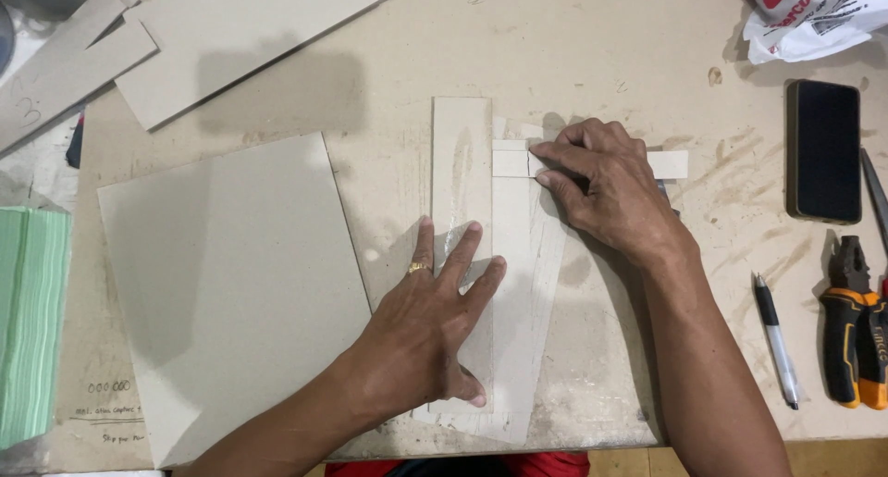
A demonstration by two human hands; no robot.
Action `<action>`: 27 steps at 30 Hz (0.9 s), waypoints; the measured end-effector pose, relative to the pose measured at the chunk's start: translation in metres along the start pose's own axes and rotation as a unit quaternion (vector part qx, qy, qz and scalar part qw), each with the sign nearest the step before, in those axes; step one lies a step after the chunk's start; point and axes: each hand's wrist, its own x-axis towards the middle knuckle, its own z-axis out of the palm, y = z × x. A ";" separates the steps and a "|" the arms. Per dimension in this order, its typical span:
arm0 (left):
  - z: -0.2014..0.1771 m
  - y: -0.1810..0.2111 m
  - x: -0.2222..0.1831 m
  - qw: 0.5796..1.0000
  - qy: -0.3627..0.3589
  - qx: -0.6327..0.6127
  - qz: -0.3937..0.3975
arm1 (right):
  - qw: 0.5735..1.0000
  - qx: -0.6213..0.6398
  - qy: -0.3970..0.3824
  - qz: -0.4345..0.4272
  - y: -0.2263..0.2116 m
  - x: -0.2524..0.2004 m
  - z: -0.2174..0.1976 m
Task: Measuring, marking, and cutting cardboard strips while organizing stacks of printed paper in a print shop.
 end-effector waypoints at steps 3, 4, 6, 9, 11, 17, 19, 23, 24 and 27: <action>-0.002 0.002 0.001 1.000 -0.013 0.004 -0.008 | 1.000 0.002 0.001 0.000 -0.002 0.000 -0.002; -0.004 0.003 0.001 1.000 -0.023 -0.002 -0.017 | 1.000 0.007 -0.004 0.007 -0.004 0.000 -0.002; -0.004 0.003 0.000 0.999 -0.031 -0.006 -0.028 | 1.000 0.013 -0.008 0.011 -0.005 0.001 -0.003; -0.003 0.002 -0.001 1.000 0.001 0.000 -0.006 | 1.000 0.006 -0.002 0.003 -0.004 0.001 -0.002; -0.004 0.002 0.000 1.000 -0.010 -0.011 -0.010 | 1.000 0.003 -0.006 0.013 -0.004 0.001 -0.002; -0.009 0.006 0.000 0.999 -0.027 -0.001 -0.027 | 1.000 -0.001 -0.014 0.015 -0.001 0.000 -0.001; -0.011 0.008 0.000 0.999 -0.037 0.000 -0.032 | 1.000 0.001 -0.016 0.015 -0.003 0.000 -0.003; -0.017 0.010 0.001 0.997 -0.067 -0.005 -0.046 | 1.000 0.002 -0.015 0.014 -0.004 0.000 -0.003; -0.013 0.008 0.001 0.997 -0.067 -0.004 -0.046 | 1.000 0.002 -0.015 0.014 -0.002 0.000 -0.002; -0.010 0.006 0.002 0.999 -0.033 0.009 -0.024 | 1.000 -0.011 -0.007 0.003 -0.001 0.000 0.000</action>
